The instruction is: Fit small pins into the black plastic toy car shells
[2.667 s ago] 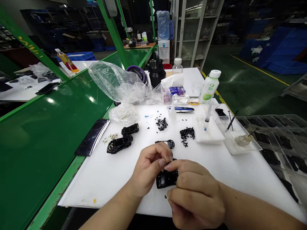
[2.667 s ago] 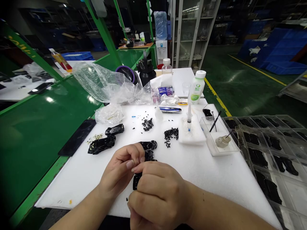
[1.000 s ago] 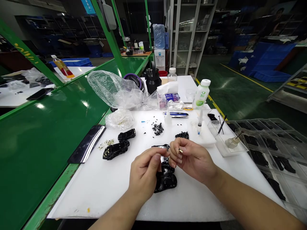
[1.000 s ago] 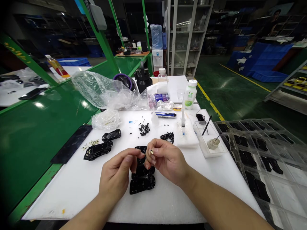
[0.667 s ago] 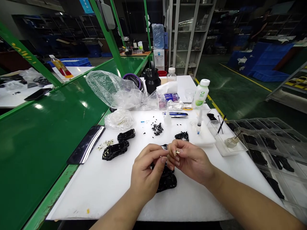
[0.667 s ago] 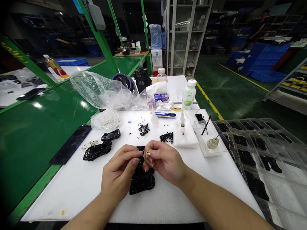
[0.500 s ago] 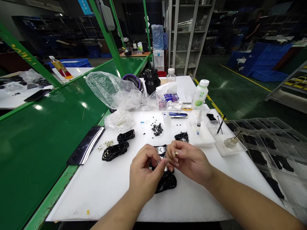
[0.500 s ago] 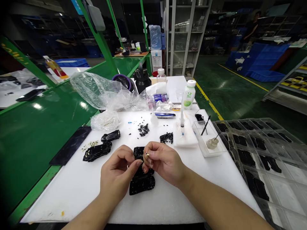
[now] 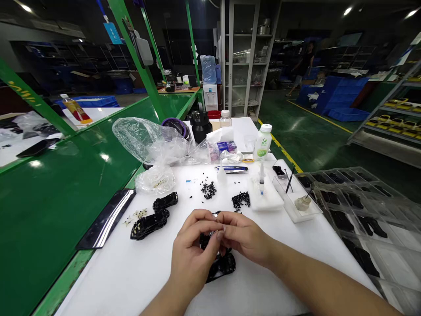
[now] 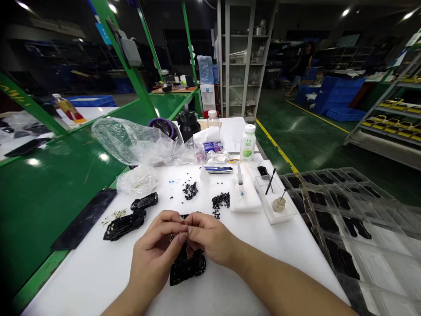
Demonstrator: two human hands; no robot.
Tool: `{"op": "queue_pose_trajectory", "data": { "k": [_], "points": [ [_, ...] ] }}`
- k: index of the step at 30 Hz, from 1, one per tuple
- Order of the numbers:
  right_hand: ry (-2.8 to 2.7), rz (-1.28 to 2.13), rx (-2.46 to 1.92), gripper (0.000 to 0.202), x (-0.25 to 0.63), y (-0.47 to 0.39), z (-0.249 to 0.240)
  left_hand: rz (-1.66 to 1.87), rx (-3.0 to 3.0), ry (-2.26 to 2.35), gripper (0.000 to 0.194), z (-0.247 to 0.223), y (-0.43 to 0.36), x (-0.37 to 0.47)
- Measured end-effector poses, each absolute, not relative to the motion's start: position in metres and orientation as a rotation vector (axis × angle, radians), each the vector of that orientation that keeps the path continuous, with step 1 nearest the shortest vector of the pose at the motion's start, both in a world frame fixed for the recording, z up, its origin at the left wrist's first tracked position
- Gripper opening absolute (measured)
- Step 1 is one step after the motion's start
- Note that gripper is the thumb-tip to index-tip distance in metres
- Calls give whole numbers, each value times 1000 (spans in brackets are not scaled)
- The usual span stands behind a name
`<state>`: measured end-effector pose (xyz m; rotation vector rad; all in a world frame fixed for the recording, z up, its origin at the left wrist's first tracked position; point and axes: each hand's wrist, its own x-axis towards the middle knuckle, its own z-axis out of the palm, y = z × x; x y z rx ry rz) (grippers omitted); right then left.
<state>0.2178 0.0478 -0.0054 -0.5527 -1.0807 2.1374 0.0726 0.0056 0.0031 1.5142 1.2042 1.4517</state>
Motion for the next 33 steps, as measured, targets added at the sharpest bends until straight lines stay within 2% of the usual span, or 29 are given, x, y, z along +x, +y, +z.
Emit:
{"op": "queue_pose_trajectory", "data": {
  "k": [6,10,15,20,26,33],
  "points": [
    [-1279,1765,-828,11,225,54,-5,1529,1355,1413,8,6,11,57],
    [-1396,1488,-957,21,230,59,-4,1364,1284,1540,19,20,11,54],
    [-1748,1090,-1007,32,234,64,0,1041,1576,1609,22,43,17,45],
    [-1808,926,-1096,24,239,70,1,676,1719,1606,32,50,46,35],
    [-1923,834,-1221,22,244,73,4,737,1529,1510,41,30,59,39],
    [-1971,674,-1244,19,243,76,2,704,1499,1544,42,20,49,40]
  ]
}}
